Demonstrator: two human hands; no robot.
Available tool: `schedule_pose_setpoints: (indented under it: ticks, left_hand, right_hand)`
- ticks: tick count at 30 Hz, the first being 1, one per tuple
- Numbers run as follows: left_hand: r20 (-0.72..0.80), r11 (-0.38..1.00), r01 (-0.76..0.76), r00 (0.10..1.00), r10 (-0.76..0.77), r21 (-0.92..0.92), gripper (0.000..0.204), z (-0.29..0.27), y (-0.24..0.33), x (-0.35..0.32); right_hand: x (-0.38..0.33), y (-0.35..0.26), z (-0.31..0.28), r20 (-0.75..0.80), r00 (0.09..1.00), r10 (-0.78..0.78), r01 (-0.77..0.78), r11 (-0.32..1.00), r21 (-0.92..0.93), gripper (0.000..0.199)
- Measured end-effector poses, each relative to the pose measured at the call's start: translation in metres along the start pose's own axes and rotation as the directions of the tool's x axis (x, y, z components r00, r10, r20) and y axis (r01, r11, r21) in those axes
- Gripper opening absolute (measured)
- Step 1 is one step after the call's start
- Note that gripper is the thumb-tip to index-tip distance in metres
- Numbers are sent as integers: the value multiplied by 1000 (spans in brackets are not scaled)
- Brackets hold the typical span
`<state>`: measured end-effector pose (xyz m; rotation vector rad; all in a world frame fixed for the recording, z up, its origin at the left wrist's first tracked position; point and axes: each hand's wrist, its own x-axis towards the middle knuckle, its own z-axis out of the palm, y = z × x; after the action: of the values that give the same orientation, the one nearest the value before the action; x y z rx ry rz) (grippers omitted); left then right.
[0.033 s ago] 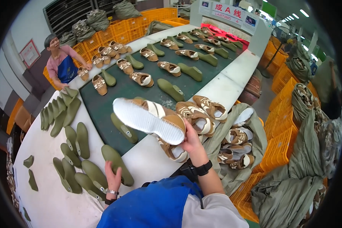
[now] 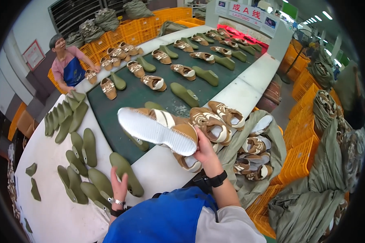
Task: The recorder is sorting and assembling shoe components, specifically placing shoe uppers onto green shoe lasts on a conveyor assembly line.
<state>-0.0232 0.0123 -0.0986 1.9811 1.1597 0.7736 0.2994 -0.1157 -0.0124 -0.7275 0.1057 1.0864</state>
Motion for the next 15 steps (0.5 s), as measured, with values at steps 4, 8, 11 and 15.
schedule_pose_setpoints:
  ticks: [4, 8, 11, 15]
  left_hand:
    - [105, 634, 134, 991, -83, -762, 53, -21, 97, 38]
    - [135, 602, 37, 984, 118, -797, 42, -50, 67, 46]
    - [-84, 856, 195, 960, -266, -479, 69, -60, 17, 43]
    - [72, 768, 221, 972, -224, -601, 67, -42, 37, 50]
  right_hand:
    - [-17, 8, -9, 161, 982, 101, -34, 927, -374, 28]
    - [-17, 45, 12, 206, 940, 271, -118, 828, -549, 26]
    - [-5, 65, -3, 197, 901, 386, -212, 789, -576, 34]
    - [-12, 57, -13, 254, 902, 349, -142, 796, -589, 37]
